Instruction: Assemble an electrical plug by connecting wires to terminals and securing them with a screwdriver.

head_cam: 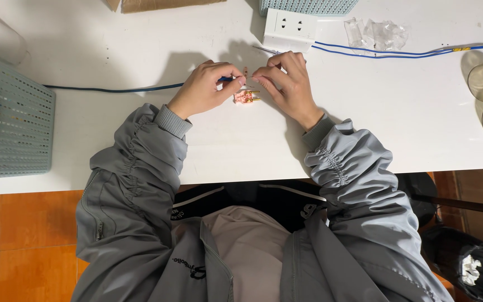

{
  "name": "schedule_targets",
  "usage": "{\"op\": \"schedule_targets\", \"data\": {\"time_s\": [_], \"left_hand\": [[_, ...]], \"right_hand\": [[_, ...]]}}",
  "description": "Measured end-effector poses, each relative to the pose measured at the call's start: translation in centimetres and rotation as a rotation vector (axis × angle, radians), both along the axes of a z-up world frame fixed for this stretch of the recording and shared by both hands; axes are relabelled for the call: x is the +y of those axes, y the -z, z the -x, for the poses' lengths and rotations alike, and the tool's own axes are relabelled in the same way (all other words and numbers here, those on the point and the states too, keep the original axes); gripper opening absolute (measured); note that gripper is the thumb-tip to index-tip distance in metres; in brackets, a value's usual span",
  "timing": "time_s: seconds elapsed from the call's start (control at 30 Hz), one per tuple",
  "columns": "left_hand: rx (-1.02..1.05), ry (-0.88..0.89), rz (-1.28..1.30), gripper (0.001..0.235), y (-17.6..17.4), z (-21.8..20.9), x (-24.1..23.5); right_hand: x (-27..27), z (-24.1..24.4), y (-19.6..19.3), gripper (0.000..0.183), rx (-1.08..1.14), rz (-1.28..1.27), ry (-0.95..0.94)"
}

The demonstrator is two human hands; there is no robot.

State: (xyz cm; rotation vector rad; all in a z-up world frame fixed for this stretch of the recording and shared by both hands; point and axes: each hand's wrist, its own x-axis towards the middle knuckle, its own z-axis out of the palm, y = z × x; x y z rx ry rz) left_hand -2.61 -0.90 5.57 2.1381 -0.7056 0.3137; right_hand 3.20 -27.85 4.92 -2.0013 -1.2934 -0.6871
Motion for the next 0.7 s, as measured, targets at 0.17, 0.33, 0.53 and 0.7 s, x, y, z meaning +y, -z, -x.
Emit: {"op": "schedule_targets", "data": {"time_s": [0.17,0.33,0.53,0.7], "left_hand": [[-0.001,0.044,0.024,0.015,-0.2,-0.02,0.2],[-0.02,-0.005,0.015,0.018,-0.13,-0.06,0.1],[-0.018,-0.055,0.034,0.02,0.04,-0.22,0.03],[-0.012,-0.061,0.038,0.02,0.3,-0.19,-0.09]], "right_hand": [[0.21,0.16,0.01,0.01,0.017,-0.013,0.001],[0.63,0.75,-0.35,0.013,0.207,-0.023,0.037],[0.16,0.71,-0.57,0.026,0.04,-0.038,0.074],[0.92,0.6,-0.17,0.026,-0.102,0.035,0.069]]}}
